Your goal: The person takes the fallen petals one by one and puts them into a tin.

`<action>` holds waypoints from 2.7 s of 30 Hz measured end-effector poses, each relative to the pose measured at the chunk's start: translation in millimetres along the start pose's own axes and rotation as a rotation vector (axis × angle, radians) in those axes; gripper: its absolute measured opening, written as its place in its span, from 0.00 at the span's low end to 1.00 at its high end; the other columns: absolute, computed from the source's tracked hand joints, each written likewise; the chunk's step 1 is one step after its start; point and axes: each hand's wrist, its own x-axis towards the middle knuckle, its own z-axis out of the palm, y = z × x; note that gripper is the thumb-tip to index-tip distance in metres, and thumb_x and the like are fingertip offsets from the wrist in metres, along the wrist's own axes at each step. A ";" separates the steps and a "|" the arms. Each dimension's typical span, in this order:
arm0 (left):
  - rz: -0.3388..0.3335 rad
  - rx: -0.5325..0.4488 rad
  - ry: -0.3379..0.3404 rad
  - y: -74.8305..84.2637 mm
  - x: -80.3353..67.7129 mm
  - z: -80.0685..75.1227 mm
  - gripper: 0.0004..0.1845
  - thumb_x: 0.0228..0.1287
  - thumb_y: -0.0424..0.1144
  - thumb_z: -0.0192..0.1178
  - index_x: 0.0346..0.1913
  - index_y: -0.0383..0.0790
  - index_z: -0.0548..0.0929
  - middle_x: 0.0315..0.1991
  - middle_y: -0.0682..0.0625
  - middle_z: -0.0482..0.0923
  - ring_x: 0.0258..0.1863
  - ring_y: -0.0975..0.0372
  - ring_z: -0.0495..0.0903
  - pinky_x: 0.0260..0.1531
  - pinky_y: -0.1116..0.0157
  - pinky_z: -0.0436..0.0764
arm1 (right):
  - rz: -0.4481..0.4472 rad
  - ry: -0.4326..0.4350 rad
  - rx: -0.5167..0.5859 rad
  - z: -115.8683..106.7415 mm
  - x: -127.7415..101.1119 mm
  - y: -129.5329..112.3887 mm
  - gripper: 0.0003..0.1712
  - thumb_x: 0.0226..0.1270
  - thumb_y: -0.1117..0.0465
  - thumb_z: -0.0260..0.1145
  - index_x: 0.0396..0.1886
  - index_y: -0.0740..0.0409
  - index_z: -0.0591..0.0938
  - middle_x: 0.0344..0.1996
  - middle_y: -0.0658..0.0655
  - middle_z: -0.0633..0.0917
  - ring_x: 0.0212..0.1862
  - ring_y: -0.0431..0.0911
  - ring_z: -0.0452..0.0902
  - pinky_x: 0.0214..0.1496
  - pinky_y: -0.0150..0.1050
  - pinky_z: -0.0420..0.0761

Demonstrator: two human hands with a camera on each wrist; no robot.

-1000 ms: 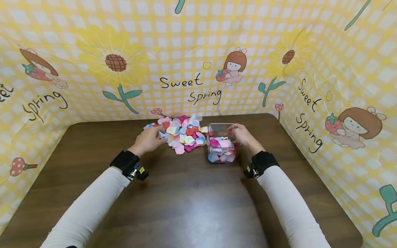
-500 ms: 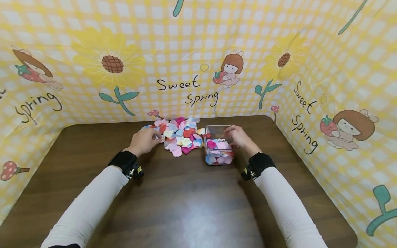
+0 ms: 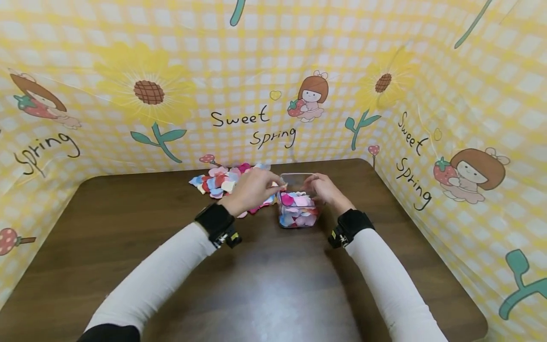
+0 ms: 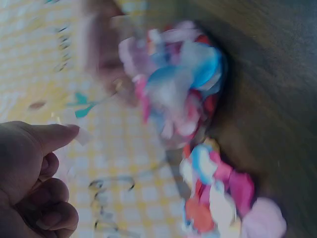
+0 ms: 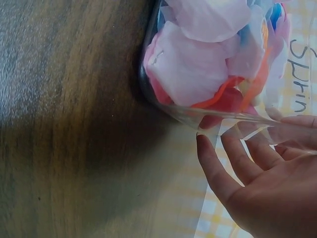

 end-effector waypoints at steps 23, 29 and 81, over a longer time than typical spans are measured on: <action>-0.450 0.183 -0.113 -141.0 -85.3 -27.9 0.20 0.67 0.44 0.67 0.57 0.38 0.85 0.27 0.49 0.78 0.29 0.53 0.78 0.26 0.54 0.74 | 0.007 -0.013 -0.024 -3.2 -1.7 2.0 0.24 0.69 0.68 0.41 0.60 0.72 0.72 0.59 0.71 0.81 0.63 0.63 0.75 0.64 0.61 0.74; -0.459 0.279 -0.130 -145.6 -69.7 -9.8 0.11 0.65 0.44 0.67 0.38 0.38 0.87 0.29 0.45 0.80 0.37 0.48 0.81 0.35 0.43 0.78 | 0.004 -0.005 -0.021 -0.2 0.2 0.3 0.24 0.70 0.67 0.41 0.60 0.71 0.73 0.60 0.71 0.81 0.64 0.63 0.75 0.64 0.61 0.74; -0.276 0.350 -0.095 -106.1 -85.1 -30.7 0.07 0.72 0.39 0.63 0.40 0.41 0.90 0.33 0.46 0.85 0.36 0.49 0.84 0.29 0.46 0.79 | 0.008 -0.005 0.023 -6.0 -3.3 -3.5 0.24 0.70 0.68 0.41 0.61 0.72 0.72 0.61 0.72 0.79 0.66 0.64 0.72 0.65 0.63 0.72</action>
